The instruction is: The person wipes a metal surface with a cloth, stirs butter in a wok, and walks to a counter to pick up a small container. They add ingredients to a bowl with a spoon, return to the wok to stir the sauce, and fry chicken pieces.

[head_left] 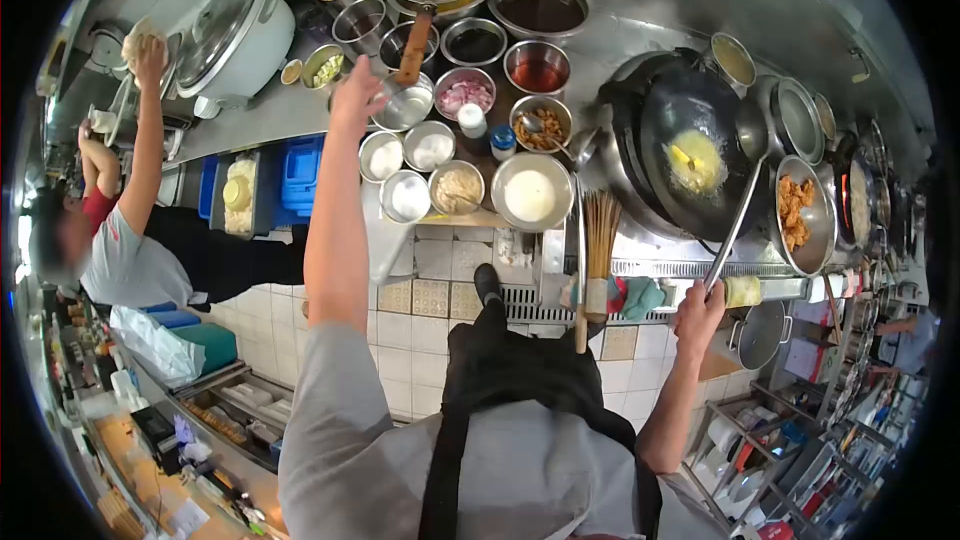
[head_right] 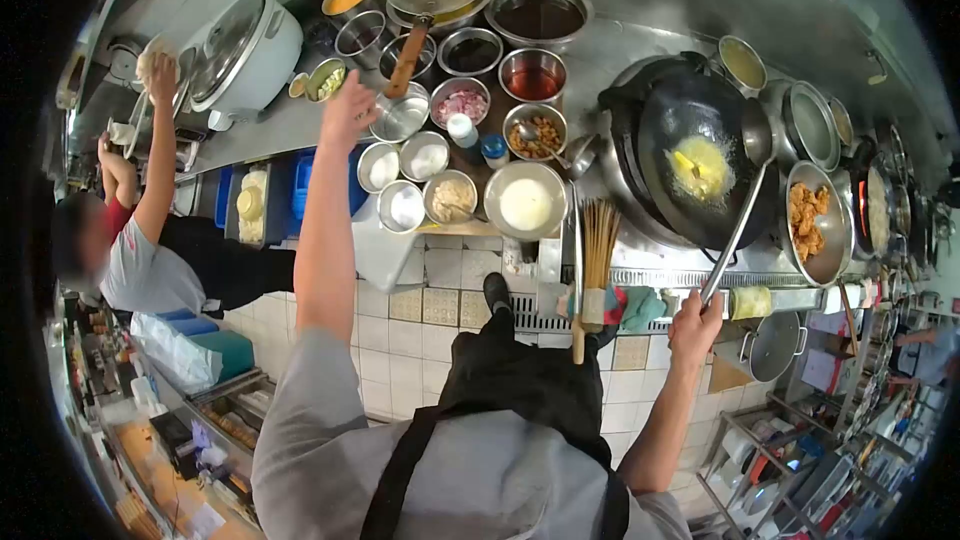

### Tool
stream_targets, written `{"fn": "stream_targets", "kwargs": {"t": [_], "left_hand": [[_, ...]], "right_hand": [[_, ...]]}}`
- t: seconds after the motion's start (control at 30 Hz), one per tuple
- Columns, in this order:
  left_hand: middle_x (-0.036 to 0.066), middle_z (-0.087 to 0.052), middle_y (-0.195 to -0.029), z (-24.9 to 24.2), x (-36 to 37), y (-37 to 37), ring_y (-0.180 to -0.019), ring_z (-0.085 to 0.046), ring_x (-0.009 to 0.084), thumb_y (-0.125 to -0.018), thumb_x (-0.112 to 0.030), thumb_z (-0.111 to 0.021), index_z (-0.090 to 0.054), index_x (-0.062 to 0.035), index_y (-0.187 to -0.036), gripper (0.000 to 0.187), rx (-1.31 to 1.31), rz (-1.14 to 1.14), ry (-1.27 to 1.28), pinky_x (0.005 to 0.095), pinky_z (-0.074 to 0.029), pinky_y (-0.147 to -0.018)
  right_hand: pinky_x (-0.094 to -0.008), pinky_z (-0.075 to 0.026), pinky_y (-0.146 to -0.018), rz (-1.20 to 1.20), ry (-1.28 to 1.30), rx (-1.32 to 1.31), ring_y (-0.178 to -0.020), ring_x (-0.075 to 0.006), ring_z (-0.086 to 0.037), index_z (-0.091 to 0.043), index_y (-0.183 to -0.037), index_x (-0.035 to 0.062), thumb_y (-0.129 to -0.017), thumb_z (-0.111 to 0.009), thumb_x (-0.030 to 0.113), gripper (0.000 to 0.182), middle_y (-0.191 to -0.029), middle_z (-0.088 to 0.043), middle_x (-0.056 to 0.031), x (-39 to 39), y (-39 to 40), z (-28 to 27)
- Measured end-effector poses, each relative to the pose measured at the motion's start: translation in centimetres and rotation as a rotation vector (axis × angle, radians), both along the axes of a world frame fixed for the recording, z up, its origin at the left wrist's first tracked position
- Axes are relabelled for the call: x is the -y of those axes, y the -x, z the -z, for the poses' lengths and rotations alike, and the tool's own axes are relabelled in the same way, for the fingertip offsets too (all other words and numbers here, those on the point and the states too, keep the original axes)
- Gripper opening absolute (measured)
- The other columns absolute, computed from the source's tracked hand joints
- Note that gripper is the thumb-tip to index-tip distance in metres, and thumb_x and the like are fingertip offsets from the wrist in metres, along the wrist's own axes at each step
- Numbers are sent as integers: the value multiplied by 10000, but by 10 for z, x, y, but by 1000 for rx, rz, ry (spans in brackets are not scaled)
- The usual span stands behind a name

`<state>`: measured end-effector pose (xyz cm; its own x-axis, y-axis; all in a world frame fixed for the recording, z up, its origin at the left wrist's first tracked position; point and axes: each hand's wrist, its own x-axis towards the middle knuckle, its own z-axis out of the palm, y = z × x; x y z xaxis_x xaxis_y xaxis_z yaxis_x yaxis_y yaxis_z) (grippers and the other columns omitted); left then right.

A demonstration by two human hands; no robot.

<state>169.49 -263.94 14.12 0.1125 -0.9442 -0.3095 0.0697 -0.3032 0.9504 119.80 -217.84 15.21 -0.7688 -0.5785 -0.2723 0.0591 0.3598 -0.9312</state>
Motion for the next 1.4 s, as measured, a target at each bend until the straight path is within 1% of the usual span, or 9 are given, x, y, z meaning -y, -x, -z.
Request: {"fn": "stream_targets", "kwargs": {"t": [0.07, 0.27, 0.37, 0.53, 0.73, 0.93, 1.03, 1.2, 1.4], "left_hand": [[292, -578, -1347, 8, 24, 17, -1153, -643, 359, -944, -583, -685, -422, 138, -1426, 907, -209, 62, -122, 516, -566, -936], [255, -677, -1059, 25, 73, 36, -833, -700, 308, -1029, -376, -638, -487, 87, -1273, 546, -581, 420, -214, 388, -604, -756], [220, -662, -1021, 22, 83, 34, -726, -629, 197, -1059, -251, -612, -501, 82, -1203, 380, -645, 388, -254, 292, -556, -608], [146, -599, -894, -6, 74, 14, -612, -496, 116, -1028, -161, -660, -517, 8, -1131, 244, -559, 368, -169, 255, -423, -506], [96, -622, -864, -85, 59, -38, -607, -472, 70, -1028, -241, -679, -551, -19, -1099, 266, -514, 518, 74, 220, -391, -498], [70, -610, -846, -141, 42, -75, -611, -464, 53, -1036, -258, -667, -561, 1, -1056, 280, -421, 518, 143, 209, -386, -499], [87, -608, -885, -137, 41, -87, -616, -447, 45, -1042, -238, -649, -554, 13, -1127, 282, -390, 513, 144, 188, -379, -489], [88, -609, -881, -127, 41, -93, -620, -459, 50, -1037, -227, -661, -576, 24, -1116, 277, -353, 460, 120, 193, -381, -484], [87, -611, -883, -120, 43, -101, -621, -456, 46, -1040, -228, -657, -566, 27, -1148, 292, -372, 451, 108, 190, -380, -486]], "right_hand": [[-226, -262, -348, 51, 264, 273, -471, -37, -347, -570, -1307, 2, -1070, -552, 143, 277, -710, -431, 23, 25, -22, -21], [-220, -288, -342, -84, 964, 1108, -487, -36, -383, -484, -1427, -14, -1082, -549, 164, 394, -711, -427, 17, 61, -29, -50], [-221, -295, -349, 21, -60, -218, -472, -36, -358, -540, -1323, 20, -1087, -528, 182, 286, -718, -436, 22, 99, -56, -26], [-198, -306, -337, 10, 457, 464, -477, -38, -369, -581, -1297, -29, -1076, -527, 124, 274, -740, -447, 14, 127, -130, -66], [-193, -323, -318, -361, 383, 1018, -450, -27, -376, -596, -1242, -42, -1053, -526, 111, 252, -747, -480, 4, 205, -182, -125], [-204, -328, -361, -646, 100, 908, -495, -26, -414, -583, -1187, -28, -1018, -594, 137, 237, -764, -506, 8, 286, -247, -114], [-214, -339, -376, -630, 64, 913, -496, -34, -416, -584, -1183, -19, -1010, -608, 149, 242, -769, -507, 8, 291, -271, -111], [-297, -384, -394, -804, -139, 531, -491, -100, -472, -517, -937, 31, -1003, -595, 143, 152, -700, -524, -22, 324, -290, -87], [-315, -408, -393, -853, -219, 303, -477, -147, -520, -528, -923, -9, -958, -608, 130, 164, -662, -531, -43, 358, -309, -49]]}}
